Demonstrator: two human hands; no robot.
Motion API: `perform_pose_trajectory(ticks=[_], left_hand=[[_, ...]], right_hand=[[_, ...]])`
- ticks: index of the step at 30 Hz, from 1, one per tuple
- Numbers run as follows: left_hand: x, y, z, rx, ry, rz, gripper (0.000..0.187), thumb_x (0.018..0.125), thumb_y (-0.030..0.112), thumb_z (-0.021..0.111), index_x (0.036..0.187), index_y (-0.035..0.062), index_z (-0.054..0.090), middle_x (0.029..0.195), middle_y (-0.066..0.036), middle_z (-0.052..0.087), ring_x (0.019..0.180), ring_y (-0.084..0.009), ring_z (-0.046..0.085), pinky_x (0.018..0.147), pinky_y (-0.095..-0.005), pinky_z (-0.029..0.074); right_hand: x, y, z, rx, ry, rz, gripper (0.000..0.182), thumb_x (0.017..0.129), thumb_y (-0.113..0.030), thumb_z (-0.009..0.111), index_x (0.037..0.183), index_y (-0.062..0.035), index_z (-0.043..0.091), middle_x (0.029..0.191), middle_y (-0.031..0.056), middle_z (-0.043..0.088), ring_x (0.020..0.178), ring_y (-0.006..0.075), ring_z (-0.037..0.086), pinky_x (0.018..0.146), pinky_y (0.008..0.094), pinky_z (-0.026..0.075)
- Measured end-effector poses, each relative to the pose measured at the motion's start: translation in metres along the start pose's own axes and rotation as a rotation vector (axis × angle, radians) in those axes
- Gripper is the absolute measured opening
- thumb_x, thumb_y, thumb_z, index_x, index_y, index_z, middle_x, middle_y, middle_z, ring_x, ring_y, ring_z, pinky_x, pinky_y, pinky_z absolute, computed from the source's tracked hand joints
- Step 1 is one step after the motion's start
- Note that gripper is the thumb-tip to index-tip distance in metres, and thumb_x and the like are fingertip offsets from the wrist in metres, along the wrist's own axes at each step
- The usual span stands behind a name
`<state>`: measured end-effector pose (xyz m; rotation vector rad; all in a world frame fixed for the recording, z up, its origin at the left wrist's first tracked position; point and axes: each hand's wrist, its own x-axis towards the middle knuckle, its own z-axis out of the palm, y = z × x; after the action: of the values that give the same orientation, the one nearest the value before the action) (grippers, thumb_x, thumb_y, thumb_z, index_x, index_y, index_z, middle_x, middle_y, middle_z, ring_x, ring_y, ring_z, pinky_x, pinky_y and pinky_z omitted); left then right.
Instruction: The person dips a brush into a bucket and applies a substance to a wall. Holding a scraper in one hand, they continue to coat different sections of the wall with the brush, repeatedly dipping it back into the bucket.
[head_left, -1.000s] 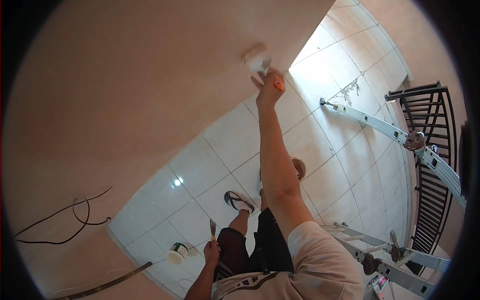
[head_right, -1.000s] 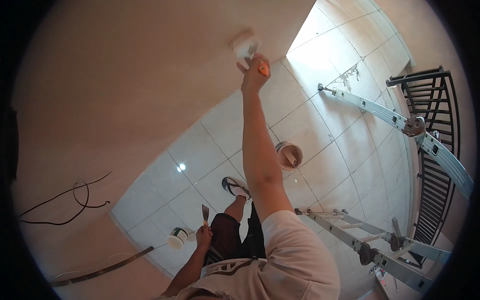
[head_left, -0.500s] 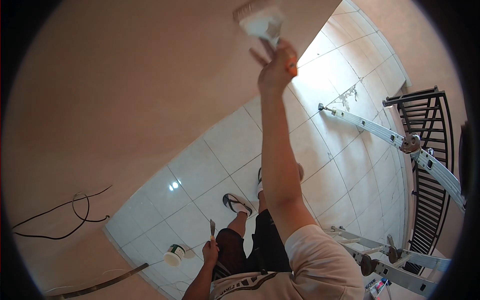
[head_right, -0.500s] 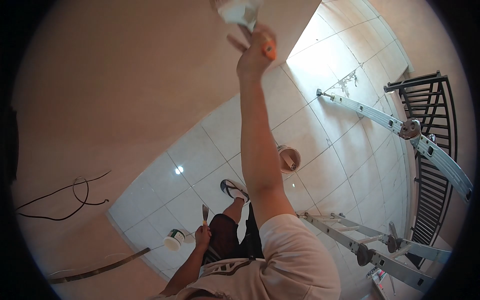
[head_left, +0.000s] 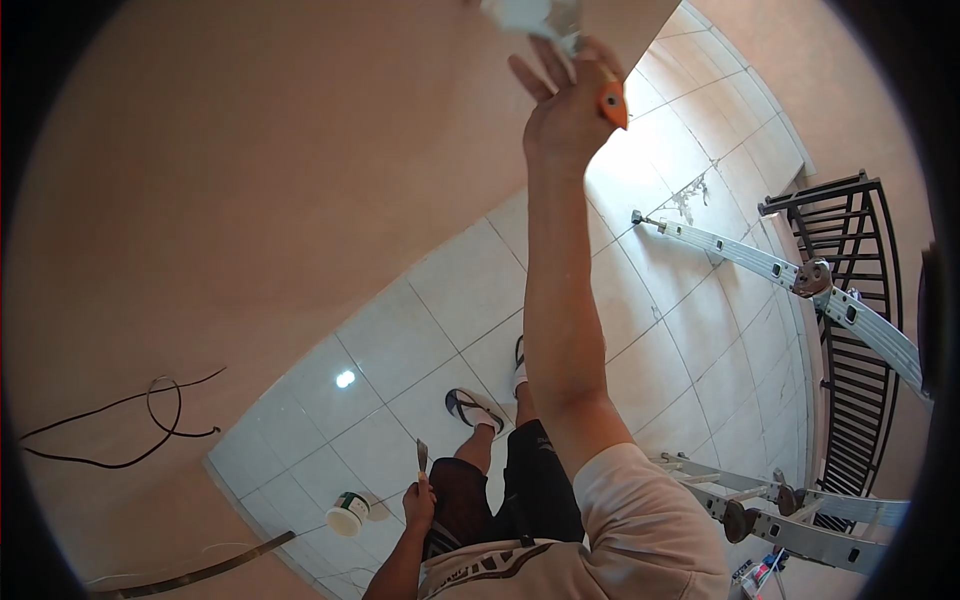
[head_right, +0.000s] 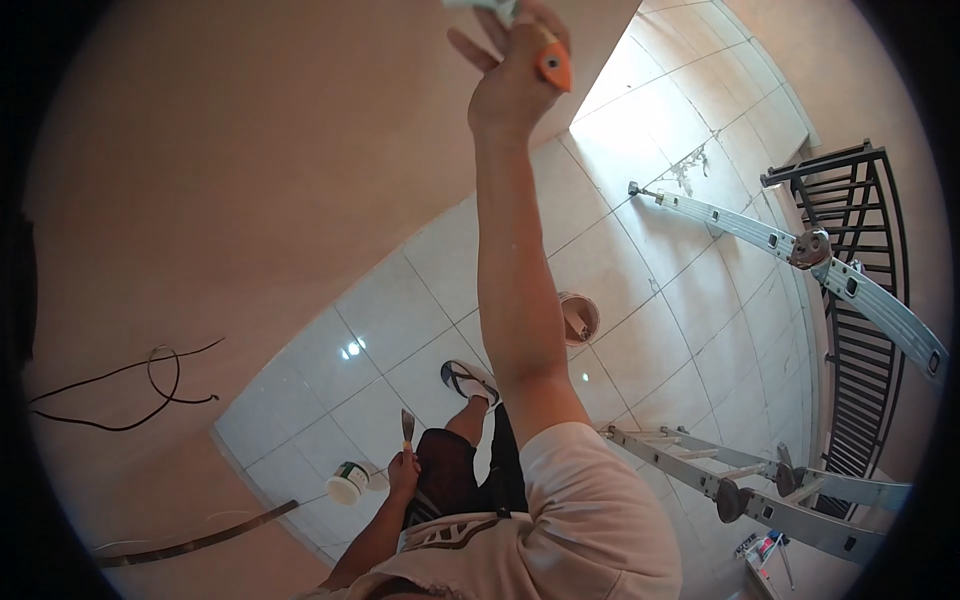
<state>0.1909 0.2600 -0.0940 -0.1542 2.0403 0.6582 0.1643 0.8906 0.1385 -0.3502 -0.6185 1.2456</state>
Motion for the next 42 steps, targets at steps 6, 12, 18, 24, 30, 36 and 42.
perform_pose_trajectory(ticks=[6,12,18,24,30,36,42], left_hand=[[0.004,-0.009,-0.004,-0.048,0.012,-0.034,0.051,0.096,0.051,0.049,0.075,0.0043,0.054,0.056,-0.001,0.049,0.050,-0.0093,0.046,0.047,-0.0255,0.035],[0.003,-0.013,-0.012,-0.057,0.021,-0.029,0.051,0.096,0.051,0.048,0.075,0.0049,0.054,0.056,-0.001,0.049,0.049,-0.0094,0.045,0.046,-0.0262,0.033],[0.007,-0.025,-0.011,-0.074,0.010,0.002,0.050,0.096,0.050,0.049,0.075,0.0048,0.054,0.056,-0.002,0.050,0.049,-0.0097,0.045,0.046,-0.0263,0.033],[0.009,-0.031,-0.011,-0.100,0.008,-0.027,0.049,0.096,0.048,0.049,0.075,0.0049,0.054,0.056,-0.001,0.049,0.049,-0.0095,0.044,0.046,-0.0259,0.033],[0.006,-0.039,-0.017,-0.189,0.040,-0.002,0.049,0.096,0.050,0.050,0.075,0.0051,0.053,0.057,0.000,0.048,0.049,-0.0088,0.043,0.045,-0.0253,0.033],[0.005,-0.038,-0.017,-0.190,0.026,-0.025,0.049,0.096,0.050,0.050,0.076,0.0049,0.053,0.056,0.000,0.047,0.048,-0.0089,0.043,0.045,-0.0250,0.032],[0.009,-0.043,-0.015,-0.205,0.029,0.007,0.049,0.096,0.049,0.050,0.076,0.0044,0.053,0.056,0.000,0.047,0.048,-0.0089,0.043,0.044,-0.0253,0.032]], right_hand=[[-0.045,0.070,-0.070,0.020,0.207,0.264,0.028,0.093,-0.019,0.053,0.116,-0.0045,0.045,0.118,0.0174,0.053,0.105,0.0395,0.061,0.078,0.0505,0.060],[-0.083,0.107,-0.131,-0.360,0.383,0.450,0.016,0.093,-0.014,0.054,0.104,-0.0031,0.053,0.108,0.0149,0.057,0.096,0.0306,0.065,0.070,0.0417,0.064],[-0.040,0.026,-0.005,-0.114,0.093,0.192,0.015,0.092,-0.011,0.052,0.105,-0.0039,0.051,0.106,0.0137,0.057,0.095,0.0322,0.065,0.068,0.0426,0.063],[-0.051,0.039,-0.020,0.027,0.051,0.144,0.019,0.094,-0.012,0.050,0.112,-0.0055,0.044,0.111,0.0177,0.056,0.102,0.0395,0.063,0.074,0.0479,0.062],[-0.115,0.116,-0.119,-0.286,0.271,0.372,0.014,0.094,-0.010,0.050,0.107,-0.0054,0.050,0.111,0.0144,0.055,0.101,0.0316,0.064,0.073,0.0429,0.063],[-0.074,0.069,-0.031,-0.276,0.161,0.251,0.013,0.093,-0.010,0.053,0.104,-0.0033,0.052,0.109,0.0155,0.056,0.093,0.0341,0.066,0.068,0.0395,0.063],[-0.051,0.019,0.004,0.073,0.039,0.149,0.025,0.093,-0.018,0.054,0.113,-0.0057,0.046,0.113,0.0189,0.056,0.101,0.0413,0.062,0.078,0.0509,0.060]])
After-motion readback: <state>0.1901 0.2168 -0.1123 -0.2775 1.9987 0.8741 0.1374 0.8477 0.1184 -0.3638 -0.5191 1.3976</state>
